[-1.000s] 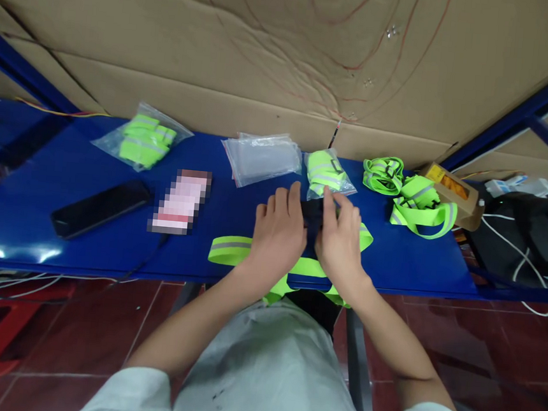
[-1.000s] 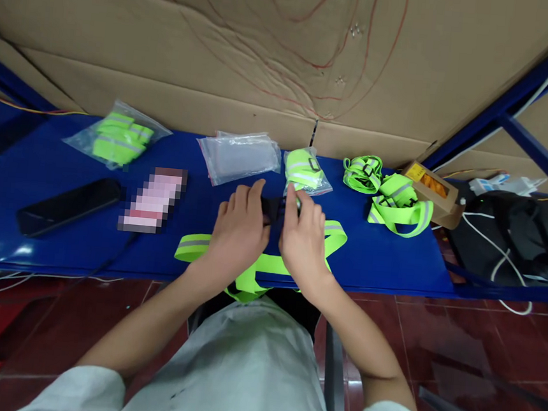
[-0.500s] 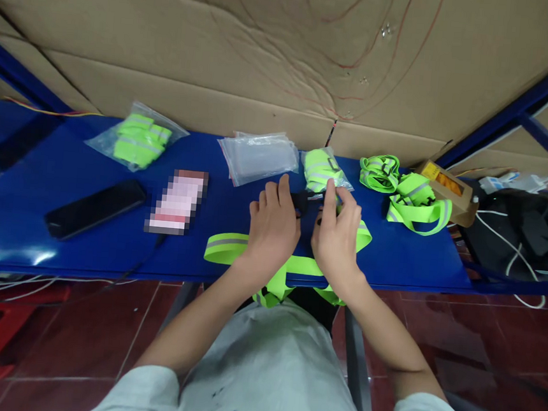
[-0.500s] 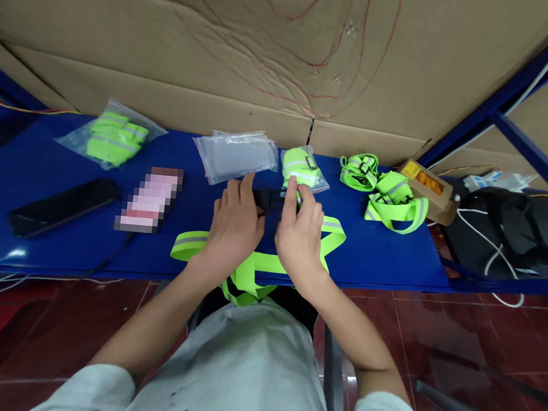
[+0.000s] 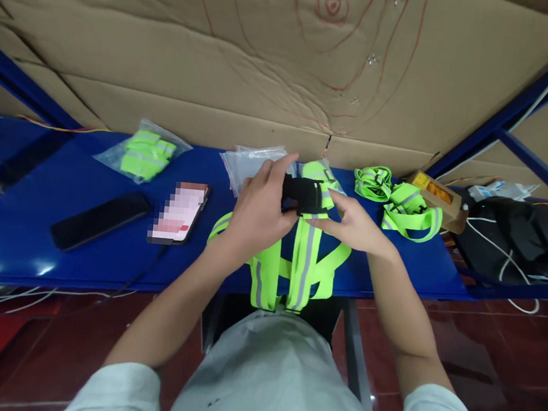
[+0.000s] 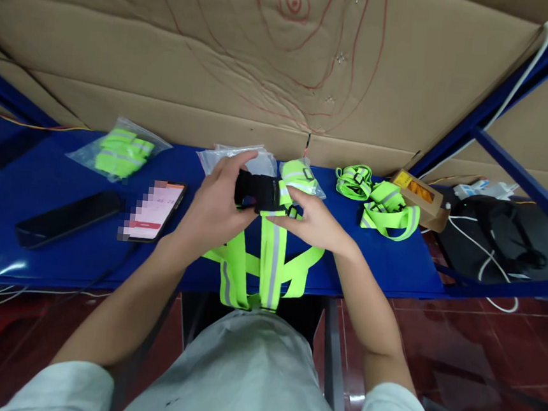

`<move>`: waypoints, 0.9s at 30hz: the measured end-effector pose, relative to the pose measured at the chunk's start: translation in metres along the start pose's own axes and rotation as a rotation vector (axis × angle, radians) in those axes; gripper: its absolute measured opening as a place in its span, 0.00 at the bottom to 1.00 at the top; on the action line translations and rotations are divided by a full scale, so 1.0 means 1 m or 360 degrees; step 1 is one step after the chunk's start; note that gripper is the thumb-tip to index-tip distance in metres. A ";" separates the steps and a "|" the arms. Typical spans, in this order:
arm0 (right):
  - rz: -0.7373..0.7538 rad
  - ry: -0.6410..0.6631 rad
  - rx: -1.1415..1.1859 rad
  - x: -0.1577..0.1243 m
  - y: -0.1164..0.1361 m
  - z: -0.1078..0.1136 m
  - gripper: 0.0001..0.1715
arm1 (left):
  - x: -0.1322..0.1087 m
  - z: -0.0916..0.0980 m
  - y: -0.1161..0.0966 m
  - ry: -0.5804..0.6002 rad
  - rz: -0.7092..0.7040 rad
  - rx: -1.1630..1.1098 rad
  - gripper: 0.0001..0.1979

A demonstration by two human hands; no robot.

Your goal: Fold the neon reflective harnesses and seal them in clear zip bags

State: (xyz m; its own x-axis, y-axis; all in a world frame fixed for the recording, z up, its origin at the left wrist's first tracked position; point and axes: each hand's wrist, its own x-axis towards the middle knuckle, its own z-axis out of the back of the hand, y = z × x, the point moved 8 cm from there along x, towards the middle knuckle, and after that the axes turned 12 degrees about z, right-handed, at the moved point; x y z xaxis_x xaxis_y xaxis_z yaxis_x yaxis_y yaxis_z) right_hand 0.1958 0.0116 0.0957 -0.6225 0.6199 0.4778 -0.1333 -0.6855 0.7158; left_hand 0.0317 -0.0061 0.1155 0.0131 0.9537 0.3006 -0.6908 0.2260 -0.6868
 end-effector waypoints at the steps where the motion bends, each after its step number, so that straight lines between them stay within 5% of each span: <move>1: 0.0000 -0.0007 0.0101 0.004 0.000 0.001 0.27 | 0.002 0.002 -0.002 0.0085 -0.0071 -0.0150 0.40; 5: -0.0204 -0.0171 0.0560 0.012 -0.008 0.000 0.27 | 0.007 -0.004 0.007 0.0508 -0.0086 -0.0952 0.53; 9: -0.0464 -0.0478 0.0899 0.015 -0.027 0.004 0.25 | 0.015 -0.028 0.034 0.0568 0.0305 -0.1434 0.51; 14: -0.0674 -0.0684 0.0822 0.014 -0.061 0.010 0.30 | 0.020 -0.071 0.049 0.0744 0.0602 -0.1667 0.29; 19: -0.0674 -0.0702 0.0645 0.002 -0.089 0.000 0.36 | 0.012 -0.115 0.068 0.0965 0.0871 -0.1797 0.30; 23: -0.0712 -0.0806 0.0796 -0.010 -0.100 -0.016 0.37 | 0.003 -0.128 0.073 0.0931 0.0942 -0.1779 0.36; 27: -0.0752 -0.0814 0.0889 -0.013 -0.099 -0.025 0.37 | -0.003 -0.125 0.073 0.1028 0.1018 -0.1722 0.32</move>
State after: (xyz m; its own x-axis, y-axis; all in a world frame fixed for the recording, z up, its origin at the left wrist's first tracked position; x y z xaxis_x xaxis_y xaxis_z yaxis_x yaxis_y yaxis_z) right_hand 0.1980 0.0620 0.0056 -0.1597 0.9767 0.1433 0.1896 -0.1121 0.9754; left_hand 0.0714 0.0328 -0.0183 0.4410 0.8030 -0.4009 0.1806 -0.5169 -0.8367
